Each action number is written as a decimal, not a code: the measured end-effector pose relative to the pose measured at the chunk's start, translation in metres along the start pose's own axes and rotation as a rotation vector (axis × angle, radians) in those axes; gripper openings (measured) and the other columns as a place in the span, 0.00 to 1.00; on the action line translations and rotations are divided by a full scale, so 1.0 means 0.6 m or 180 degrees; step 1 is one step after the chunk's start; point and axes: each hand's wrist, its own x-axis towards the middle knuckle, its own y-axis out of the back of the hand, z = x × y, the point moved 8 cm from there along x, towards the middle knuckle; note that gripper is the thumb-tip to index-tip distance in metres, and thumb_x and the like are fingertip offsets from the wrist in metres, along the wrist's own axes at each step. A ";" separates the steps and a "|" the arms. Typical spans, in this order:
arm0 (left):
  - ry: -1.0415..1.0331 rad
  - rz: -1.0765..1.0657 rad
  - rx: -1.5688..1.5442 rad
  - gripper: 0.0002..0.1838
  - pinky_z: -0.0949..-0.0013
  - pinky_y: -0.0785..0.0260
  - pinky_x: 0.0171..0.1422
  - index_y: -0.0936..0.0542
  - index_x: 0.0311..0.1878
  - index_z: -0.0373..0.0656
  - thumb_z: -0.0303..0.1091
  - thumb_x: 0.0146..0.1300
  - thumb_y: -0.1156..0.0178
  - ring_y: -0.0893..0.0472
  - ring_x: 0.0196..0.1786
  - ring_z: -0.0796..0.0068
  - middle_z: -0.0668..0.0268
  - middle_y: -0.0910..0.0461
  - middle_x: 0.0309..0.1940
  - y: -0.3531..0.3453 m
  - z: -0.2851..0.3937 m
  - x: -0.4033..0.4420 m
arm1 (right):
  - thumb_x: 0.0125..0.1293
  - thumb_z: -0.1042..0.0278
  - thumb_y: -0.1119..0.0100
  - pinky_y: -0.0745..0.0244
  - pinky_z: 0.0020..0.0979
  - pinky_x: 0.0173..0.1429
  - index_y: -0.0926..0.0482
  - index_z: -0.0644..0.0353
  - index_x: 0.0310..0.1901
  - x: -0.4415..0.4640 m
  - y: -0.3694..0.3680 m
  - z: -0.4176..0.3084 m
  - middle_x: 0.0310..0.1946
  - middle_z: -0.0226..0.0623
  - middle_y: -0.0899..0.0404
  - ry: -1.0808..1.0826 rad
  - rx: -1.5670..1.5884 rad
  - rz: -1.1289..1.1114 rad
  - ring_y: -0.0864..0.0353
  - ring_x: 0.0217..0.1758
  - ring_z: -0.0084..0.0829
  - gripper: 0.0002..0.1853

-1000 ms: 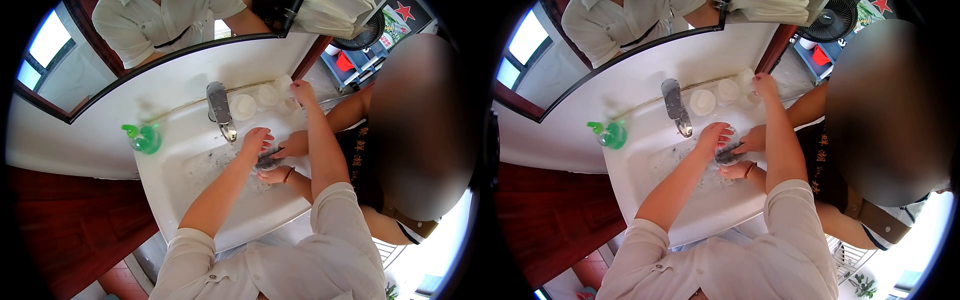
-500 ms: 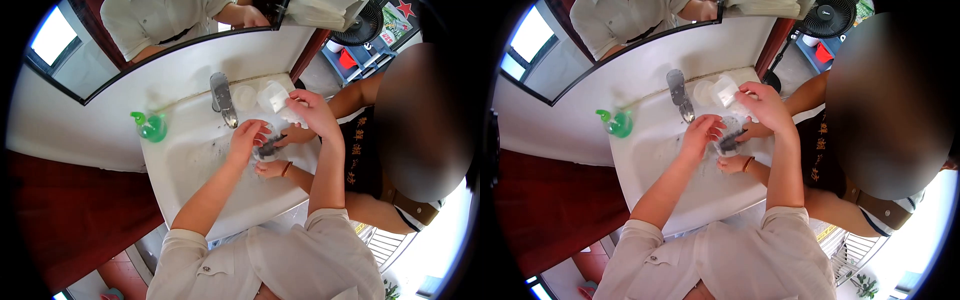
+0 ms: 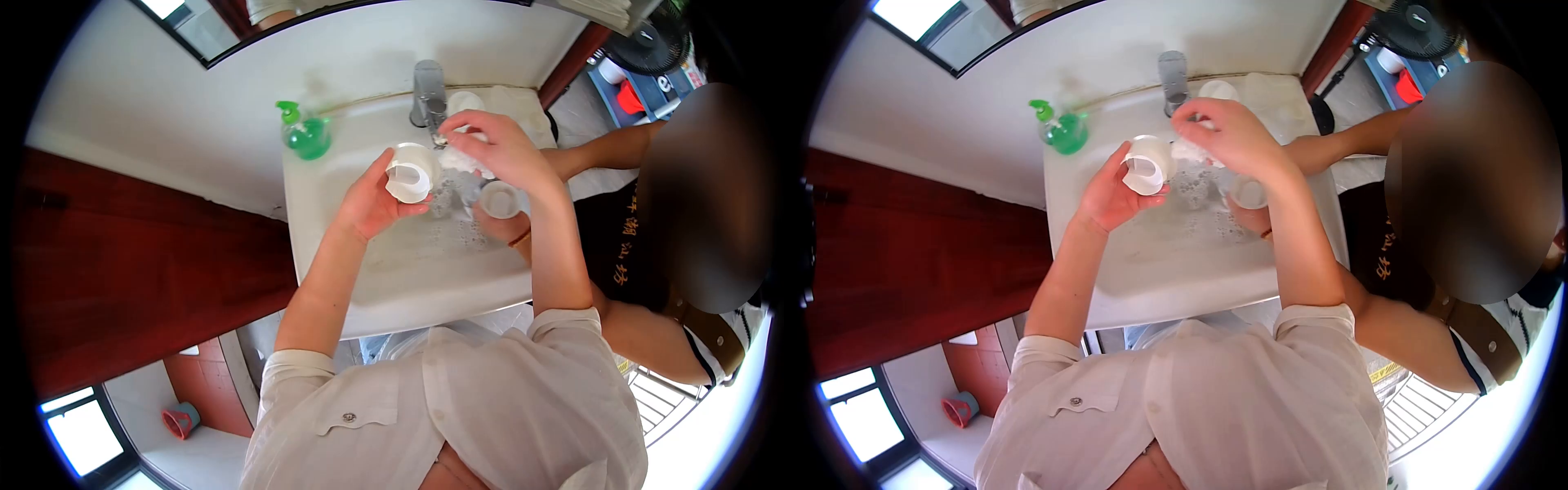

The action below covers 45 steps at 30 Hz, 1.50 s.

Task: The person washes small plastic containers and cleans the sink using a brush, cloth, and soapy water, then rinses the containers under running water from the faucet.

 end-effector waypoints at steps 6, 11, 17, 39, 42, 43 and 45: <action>-0.0227 0.0158 -0.1222 0.25 0.64 0.28 0.30 0.31 0.52 0.43 0.53 0.61 0.50 0.24 0.29 0.59 0.57 0.24 0.38 0.046 -0.017 -0.032 | 0.62 0.64 0.46 0.35 0.24 0.26 0.24 0.63 0.37 -0.004 -0.030 0.022 0.25 0.30 0.26 0.0012 0.0551 0.0400 0.30 0.22 0.20 0.10; -0.0470 -0.0635 -0.1438 0.27 0.72 0.41 0.15 0.26 0.40 0.43 0.59 0.61 0.59 0.34 0.19 0.71 0.64 0.26 0.32 0.035 -0.008 -0.029 | 0.63 0.66 0.45 0.32 0.21 0.40 0.23 0.64 0.40 -0.005 -0.053 0.016 0.34 0.30 0.22 -0.0041 0.0043 0.0121 0.26 0.37 0.19 0.11; -0.0261 -0.1448 -0.1769 0.26 0.69 0.42 0.13 0.24 0.35 0.47 0.60 0.59 0.60 0.32 0.15 0.67 0.60 0.25 0.28 -0.012 -0.003 -0.027 | 0.62 0.62 0.46 0.35 0.24 0.27 0.23 0.63 0.38 -0.012 -0.050 0.012 0.24 0.31 0.24 0.0221 -0.0034 0.0326 0.30 0.20 0.21 0.12; 0.0001 0.0834 -0.1752 0.16 0.76 0.34 0.30 0.30 0.46 0.45 0.47 0.69 0.57 0.29 0.27 0.76 0.69 0.27 0.31 0.081 -0.099 0.022 | 0.64 0.65 0.48 0.25 0.25 0.30 0.25 0.65 0.41 -0.046 -0.087 0.141 0.32 0.35 0.25 -0.0977 -0.0020 -0.0047 0.25 0.30 0.23 0.12; 0.0143 0.0875 -0.1815 0.14 0.77 0.36 0.28 0.29 0.45 0.46 0.45 0.68 0.56 0.31 0.26 0.78 0.70 0.28 0.29 0.092 -0.110 0.033 | 0.64 0.64 0.48 0.26 0.25 0.29 0.25 0.65 0.41 -0.047 -0.090 0.146 0.31 0.35 0.24 -0.1017 0.0066 0.0022 0.25 0.28 0.23 0.12; 0.0212 0.0862 -0.1841 0.13 0.77 0.37 0.28 0.29 0.44 0.46 0.45 0.68 0.55 0.31 0.26 0.79 0.70 0.28 0.29 0.095 -0.114 0.038 | 0.64 0.64 0.48 0.26 0.26 0.29 0.25 0.65 0.41 -0.045 -0.090 0.146 0.31 0.34 0.24 -0.1007 0.0040 0.0011 0.25 0.28 0.23 0.12; 0.0264 0.1004 -0.1748 0.13 0.78 0.38 0.27 0.29 0.43 0.46 0.44 0.68 0.55 0.32 0.25 0.79 0.71 0.28 0.28 0.096 -0.116 0.041 | 0.64 0.64 0.48 0.27 0.26 0.28 0.25 0.65 0.41 -0.042 -0.095 0.155 0.31 0.34 0.24 -0.1027 0.0044 -0.0001 0.25 0.27 0.23 0.12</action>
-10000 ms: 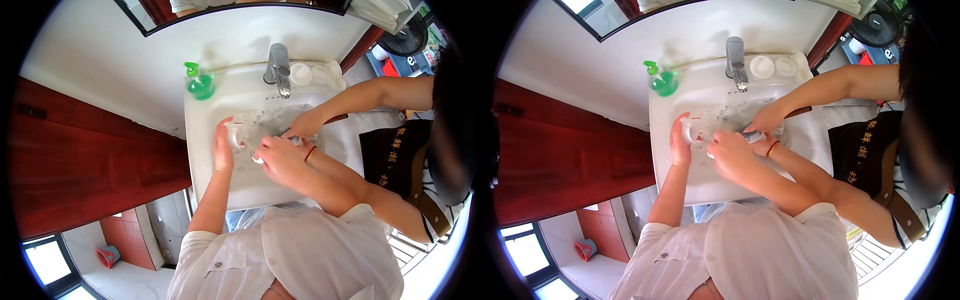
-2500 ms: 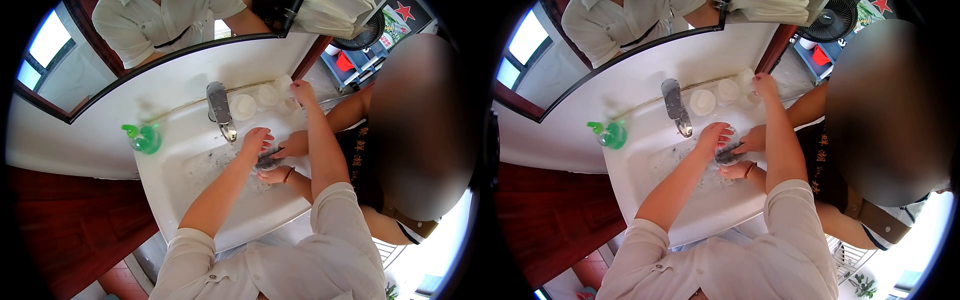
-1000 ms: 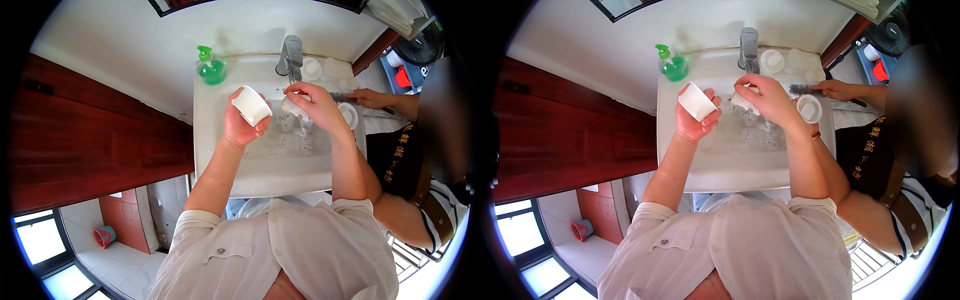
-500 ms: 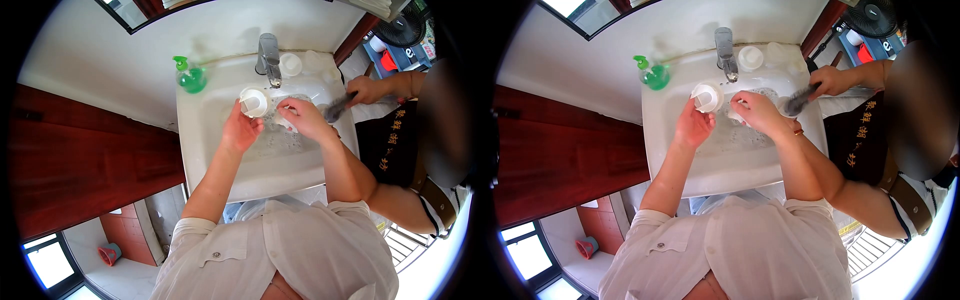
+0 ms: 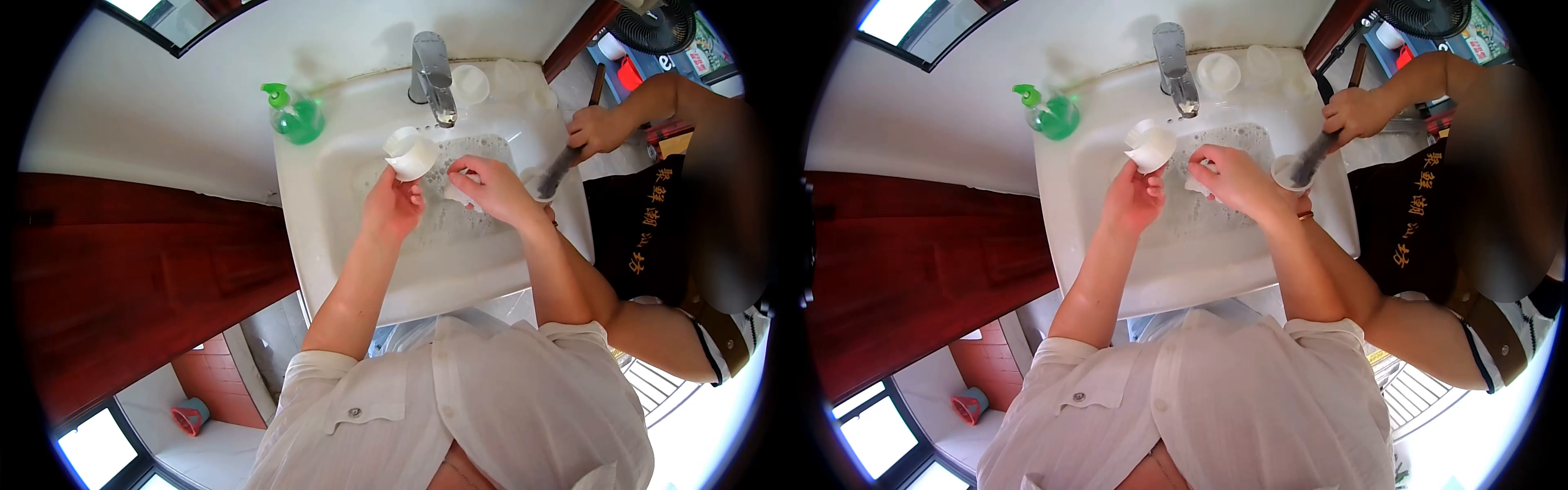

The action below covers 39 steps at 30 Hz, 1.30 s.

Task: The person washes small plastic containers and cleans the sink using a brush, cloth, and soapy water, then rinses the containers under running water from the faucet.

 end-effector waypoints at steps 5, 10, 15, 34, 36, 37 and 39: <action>0.0033 0.0201 0.0187 0.13 0.78 0.41 0.25 0.28 0.42 0.46 0.45 0.68 0.54 0.33 0.24 0.79 0.71 0.29 0.26 -0.001 -0.002 0.006 | 0.64 0.64 0.48 0.27 0.25 0.28 0.26 0.65 0.42 0.002 -0.001 0.010 0.30 0.35 0.24 -0.0077 0.0133 -0.0012 0.25 0.25 0.23 0.12; 0.0144 0.0151 0.0146 0.14 0.77 0.42 0.25 0.29 0.42 0.45 0.45 0.68 0.54 0.33 0.23 0.78 0.70 0.29 0.26 -0.009 -0.005 0.020 | 0.63 0.64 0.47 0.27 0.26 0.31 0.27 0.65 0.44 0.005 0.014 0.012 0.30 0.35 0.24 -0.0116 0.0113 0.0057 0.25 0.24 0.25 0.13; 0.0133 0.0159 0.0187 0.12 0.79 0.42 0.22 0.30 0.44 0.45 0.41 0.68 0.58 0.34 0.22 0.79 0.68 0.27 0.29 -0.017 -0.003 0.018 | 0.62 0.61 0.45 0.28 0.30 0.34 0.26 0.62 0.45 -0.005 0.050 -0.010 0.35 0.42 0.22 0.0233 -0.0153 0.1288 0.21 0.31 0.33 0.15; -0.0775 -0.0236 0.0273 0.24 0.56 0.37 0.61 0.37 0.58 0.48 0.51 0.67 0.67 0.30 0.58 0.65 0.64 0.31 0.53 -0.059 0.009 -0.032 | 0.57 0.75 0.45 0.29 0.34 0.43 0.27 0.60 0.41 0.030 -0.050 -0.128 0.36 0.39 0.24 0.2235 -0.0500 0.1433 0.24 0.38 0.41 0.09; -0.0886 -0.0052 0.0248 0.24 0.56 0.35 0.59 0.36 0.58 0.48 0.52 0.66 0.67 0.29 0.56 0.67 0.65 0.30 0.52 -0.049 0.009 -0.029 | 0.59 0.74 0.46 0.29 0.32 0.41 0.28 0.60 0.43 0.022 -0.059 -0.133 0.37 0.41 0.24 0.2310 -0.0601 0.1583 0.23 0.36 0.40 0.09; -0.0967 0.0131 0.0253 0.25 0.56 0.34 0.57 0.36 0.57 0.48 0.53 0.66 0.67 0.28 0.55 0.68 0.66 0.30 0.51 -0.042 0.013 -0.032 | 0.59 0.74 0.46 0.29 0.32 0.41 0.28 0.60 0.43 0.021 -0.062 -0.136 0.37 0.41 0.24 0.2331 -0.0608 0.1546 0.23 0.36 0.40 0.09; -0.0921 0.0112 0.0402 0.26 0.56 0.33 0.55 0.35 0.56 0.47 0.53 0.65 0.68 0.28 0.54 0.67 0.65 0.29 0.50 -0.046 0.014 -0.040 | 0.61 0.73 0.47 0.28 0.29 0.38 0.28 0.61 0.44 0.029 -0.057 -0.129 0.37 0.38 0.23 0.1984 -0.0307 0.1421 0.22 0.33 0.34 0.10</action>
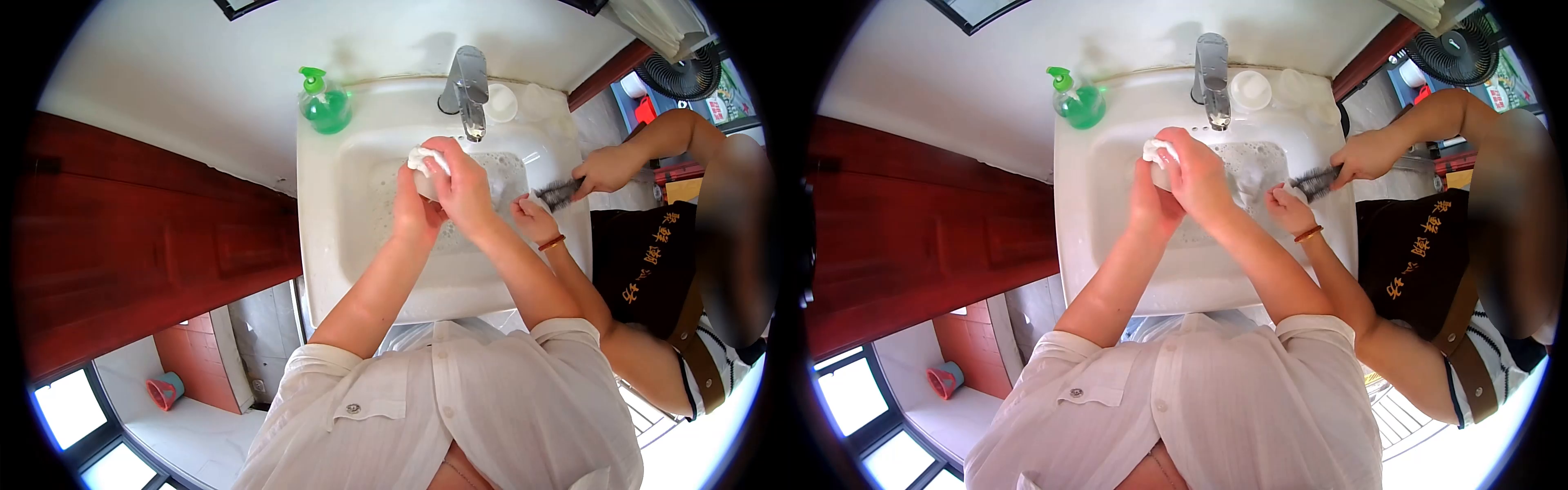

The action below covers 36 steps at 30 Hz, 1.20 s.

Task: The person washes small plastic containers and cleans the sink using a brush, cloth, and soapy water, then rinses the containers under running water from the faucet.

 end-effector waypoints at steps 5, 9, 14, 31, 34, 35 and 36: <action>0.0539 -0.0363 -0.0143 0.27 0.55 0.29 0.44 0.31 0.49 0.44 0.56 0.63 0.68 0.24 0.40 0.63 0.63 0.25 0.41 0.006 -0.021 0.018 | 0.63 0.68 0.47 0.29 0.23 0.37 0.28 0.62 0.45 0.014 0.034 0.075 0.36 0.30 0.23 -0.1378 0.1328 0.0286 0.22 0.35 0.23 0.11; 0.0584 -0.0144 -0.0191 0.28 0.54 0.32 0.51 0.32 0.53 0.43 0.54 0.63 0.68 0.26 0.48 0.60 0.60 0.28 0.48 0.005 -0.015 0.012 | 0.61 0.69 0.46 0.30 0.29 0.42 0.29 0.61 0.44 0.001 0.031 0.054 0.36 0.40 0.23 -0.0699 0.0777 0.0068 0.24 0.40 0.30 0.11; 0.0424 0.0022 -0.0792 0.27 0.52 0.34 0.52 0.32 0.53 0.45 0.53 0.63 0.69 0.26 0.48 0.62 0.61 0.28 0.48 0.007 -0.034 0.029 | 0.60 0.69 0.46 0.31 0.41 0.42 0.31 0.60 0.39 -0.027 0.003 0.015 0.36 0.45 0.24 0.0266 -0.0678 0.0077 0.26 0.42 0.47 0.08; 0.0695 0.0002 -0.0118 0.30 0.59 0.33 0.52 0.31 0.55 0.49 0.56 0.61 0.73 0.28 0.52 0.64 0.62 0.29 0.50 0.014 -0.045 0.002 | 0.61 0.68 0.45 0.30 0.28 0.41 0.29 0.61 0.40 -0.016 0.004 0.053 0.33 0.38 0.23 -0.0940 0.0147 0.0020 0.23 0.37 0.29 0.09; 0.1067 -0.2544 -0.0878 0.28 0.61 0.32 0.46 0.29 0.52 0.48 0.53 0.61 0.71 0.26 0.42 0.67 0.64 0.26 0.43 0.000 -0.039 0.011 | 0.62 0.67 0.45 0.30 0.26 0.39 0.30 0.61 0.39 -0.007 0.030 0.063 0.32 0.35 0.23 -0.1200 0.1121 0.0068 0.23 0.35 0.25 0.09; 0.1046 -0.2534 -0.0893 0.28 0.61 0.32 0.46 0.29 0.52 0.48 0.53 0.61 0.71 0.26 0.42 0.67 0.64 0.26 0.43 0.005 -0.043 0.014 | 0.62 0.66 0.45 0.30 0.26 0.38 0.30 0.61 0.39 -0.005 0.039 0.061 0.32 0.35 0.24 -0.1025 0.1425 0.0146 0.22 0.34 0.25 0.09; 0.0936 -0.1608 -0.0558 0.27 0.62 0.33 0.42 0.29 0.50 0.48 0.52 0.60 0.71 0.28 0.36 0.68 0.65 0.26 0.38 0.015 -0.042 0.021 | 0.62 0.68 0.46 0.30 0.26 0.39 0.30 0.61 0.39 -0.012 0.043 0.055 0.33 0.35 0.24 -0.0830 0.0879 -0.0017 0.23 0.36 0.26 0.08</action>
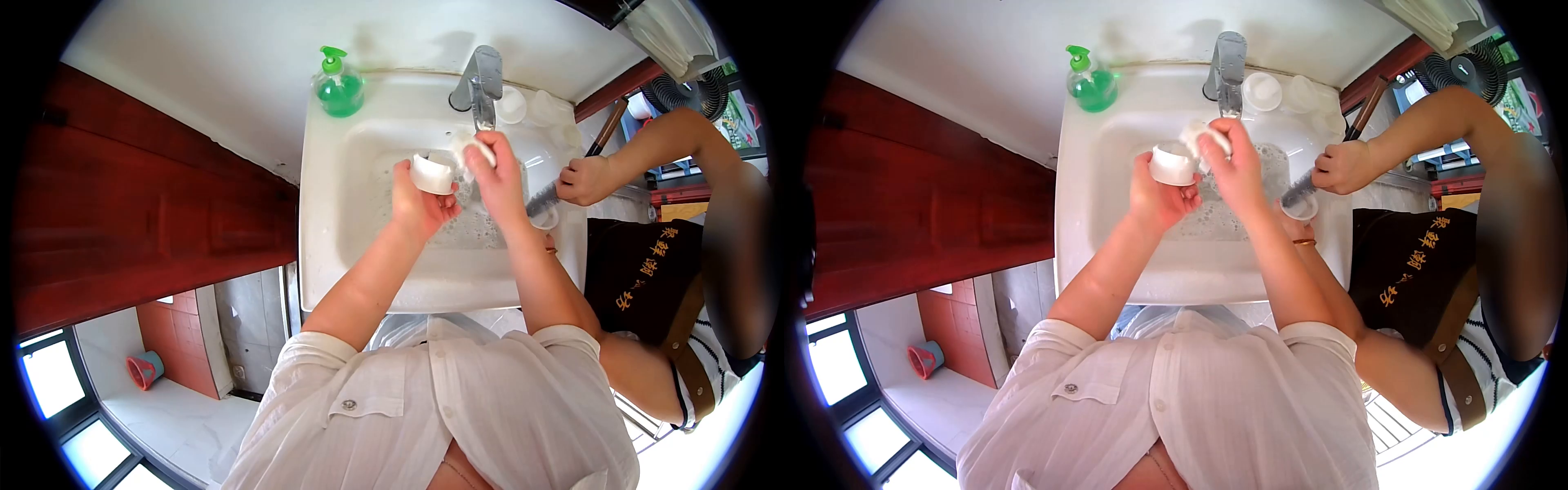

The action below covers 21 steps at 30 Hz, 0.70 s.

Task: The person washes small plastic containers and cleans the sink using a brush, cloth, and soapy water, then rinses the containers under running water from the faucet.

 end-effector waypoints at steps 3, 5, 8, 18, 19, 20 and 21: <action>-0.0258 0.1221 0.0138 0.25 0.63 0.35 0.36 0.28 0.45 0.48 0.51 0.60 0.71 0.33 0.26 0.71 0.66 0.27 0.30 -0.040 0.010 -0.015 | 0.62 0.69 0.46 0.31 0.26 0.39 0.30 0.61 0.39 -0.034 -0.048 -0.036 0.33 0.34 0.25 0.1499 -0.1230 -0.0260 0.25 0.38 0.25 0.07; -0.0403 0.1487 0.0034 0.24 0.62 0.36 0.34 0.28 0.43 0.48 0.50 0.60 0.71 0.37 0.23 0.72 0.66 0.29 0.27 -0.036 0.008 -0.019 | 0.62 0.69 0.46 0.29 0.28 0.36 0.31 0.61 0.39 -0.024 -0.048 -0.038 0.31 0.34 0.25 0.1480 -0.1164 -0.0091 0.24 0.35 0.25 0.08; -0.0478 0.1279 0.0472 0.25 0.59 0.33 0.39 0.28 0.42 0.48 0.53 0.61 0.71 0.34 0.23 0.72 0.66 0.28 0.28 -0.023 0.004 -0.014 | 0.63 0.66 0.45 0.28 0.27 0.30 0.31 0.61 0.41 0.015 -0.012 0.044 0.31 0.35 0.23 -0.0432 0.0652 0.0442 0.22 0.28 0.25 0.10; -0.1225 0.1643 0.0682 0.37 0.55 0.30 0.42 0.29 0.45 0.44 0.69 0.61 0.71 0.31 0.24 0.73 0.67 0.28 0.30 -0.033 0.038 -0.035 | 0.62 0.66 0.43 0.31 0.28 0.39 0.30 0.63 0.41 -0.043 -0.034 -0.036 0.31 0.36 0.23 0.0413 -0.0337 0.0230 0.24 0.36 0.28 0.11; -0.1435 0.1679 0.0649 0.35 0.54 0.29 0.41 0.30 0.47 0.45 0.68 0.61 0.70 0.31 0.24 0.75 0.68 0.27 0.31 -0.034 0.040 -0.034 | 0.62 0.66 0.43 0.31 0.28 0.39 0.30 0.63 0.41 -0.042 -0.044 -0.033 0.31 0.36 0.23 0.0414 -0.0342 0.0235 0.24 0.36 0.28 0.11; -0.1420 0.1676 0.0652 0.35 0.54 0.29 0.41 0.30 0.47 0.45 0.68 0.61 0.70 0.31 0.24 0.75 0.68 0.27 0.31 -0.035 0.033 -0.032 | 0.61 0.66 0.43 0.31 0.30 0.39 0.29 0.63 0.41 -0.048 -0.050 -0.051 0.30 0.38 0.23 0.1007 -0.1093 0.0485 0.24 0.35 0.31 0.11; -0.1298 0.2018 0.0624 0.34 0.56 0.29 0.36 0.32 0.50 0.46 0.68 0.61 0.68 0.31 0.24 0.76 0.68 0.28 0.32 -0.022 0.024 -0.034 | 0.59 0.67 0.42 0.31 0.31 0.39 0.29 0.62 0.40 -0.056 -0.059 -0.071 0.29 0.39 0.24 0.1607 -0.1846 0.0721 0.24 0.33 0.33 0.11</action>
